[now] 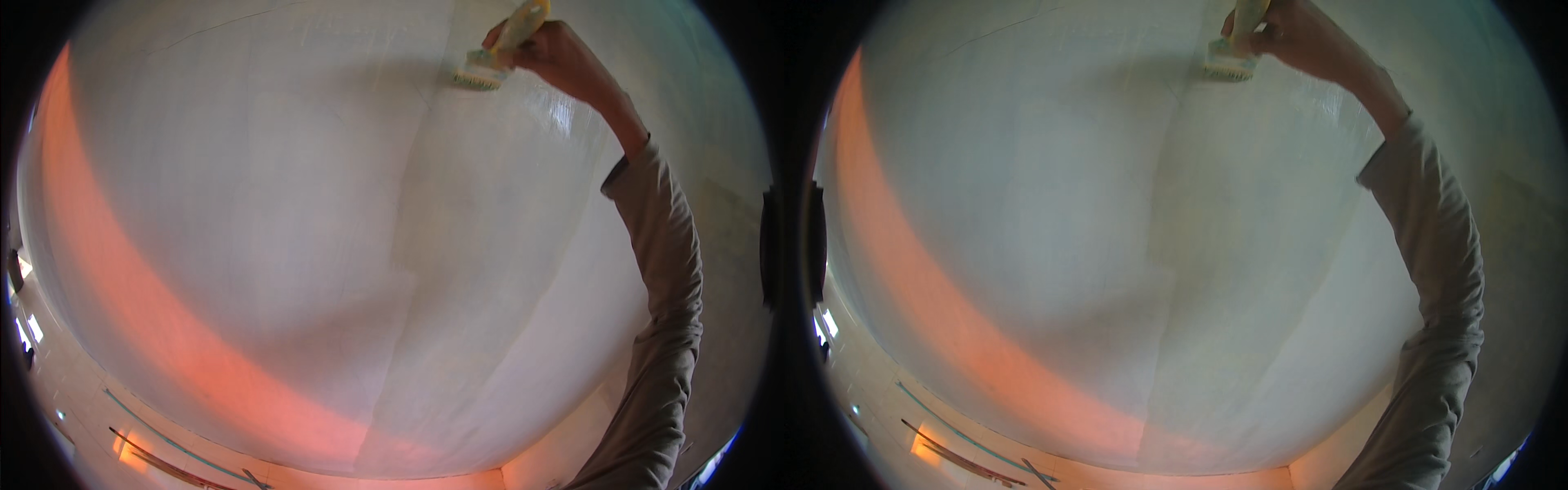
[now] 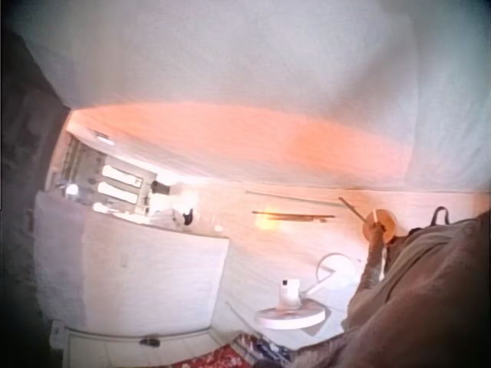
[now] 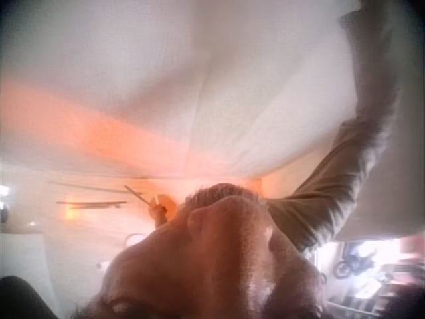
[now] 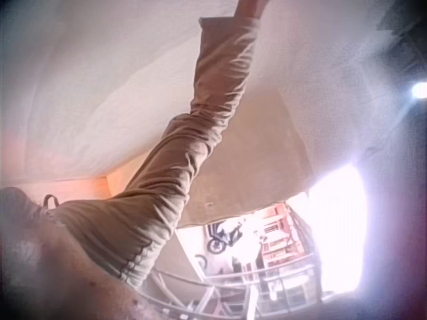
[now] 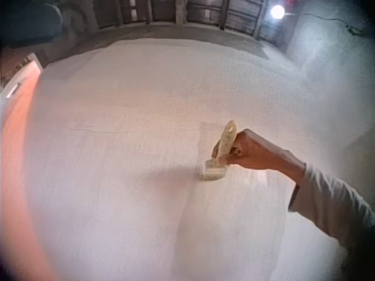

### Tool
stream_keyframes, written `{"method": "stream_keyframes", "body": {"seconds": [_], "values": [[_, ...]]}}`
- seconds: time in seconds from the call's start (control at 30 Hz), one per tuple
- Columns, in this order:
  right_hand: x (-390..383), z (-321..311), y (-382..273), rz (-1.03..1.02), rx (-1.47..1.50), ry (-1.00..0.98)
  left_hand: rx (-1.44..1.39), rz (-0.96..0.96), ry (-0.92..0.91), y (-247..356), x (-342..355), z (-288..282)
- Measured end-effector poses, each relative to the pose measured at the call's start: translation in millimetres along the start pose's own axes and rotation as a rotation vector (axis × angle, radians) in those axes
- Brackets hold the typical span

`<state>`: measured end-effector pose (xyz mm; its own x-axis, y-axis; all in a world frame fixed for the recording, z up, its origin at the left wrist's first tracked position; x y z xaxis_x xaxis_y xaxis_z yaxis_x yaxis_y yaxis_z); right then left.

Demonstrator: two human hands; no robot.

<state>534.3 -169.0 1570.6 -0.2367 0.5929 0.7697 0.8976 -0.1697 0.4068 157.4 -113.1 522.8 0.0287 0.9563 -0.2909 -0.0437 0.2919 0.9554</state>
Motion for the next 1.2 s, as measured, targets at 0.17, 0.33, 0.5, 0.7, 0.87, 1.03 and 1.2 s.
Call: {"method": "stream_keyframes", "body": {"seconds": [0.17, 0.33, 0.5, 0.7, 0.87, 1.03, 1.2], "values": [[61.9, -70.1, 57.8, 0.232, 0.103, 0.091, 0.001, 0.008, -0.008, 21.0, -17.3, 26.6], [101.7, -106.5, 84.9, 0.17, -0.298, 0.435, -0.016, 0.006, -0.022, 36.7, -30.7, 58.3], [66.4, -78.1, 94.2, 0.024, -0.341, 0.439, -0.006, -0.006, 0.025, 45.1, -64.6, 48.1], [31.7, -80.4, 91.0, 0.122, -0.263, 0.014, -0.017, -0.003, 0.047, 65.6, -76.8, 56.4], [44.8, -128.0, 128.6, 0.201, 0.018, 0.084, -0.03, 0.009, 0.026, 73.6, -88.8, 68.2], [113.0, -147.7, 138.6, 0.152, -0.038, 0.371, -0.04, -0.013, 0.018, 85.3, -97.2, 52.5], [106.8, -76.9, 98.2, 0.014, -0.273, 0.38, -0.069, -0.023, 0.006, 108.0, -81.0, 53.1]]}}
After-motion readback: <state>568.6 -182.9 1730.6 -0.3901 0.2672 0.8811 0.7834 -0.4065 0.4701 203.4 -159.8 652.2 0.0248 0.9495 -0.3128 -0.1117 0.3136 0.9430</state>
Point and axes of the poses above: each hand's wrist, its own x-axis towards the middle knuckle, its own z-axis out of the palm, y = z × x, the point moved 3 cm from there along x, towards the middle knuckle, and after that the axes turned 15 degrees about z, right-handed, at the moved point
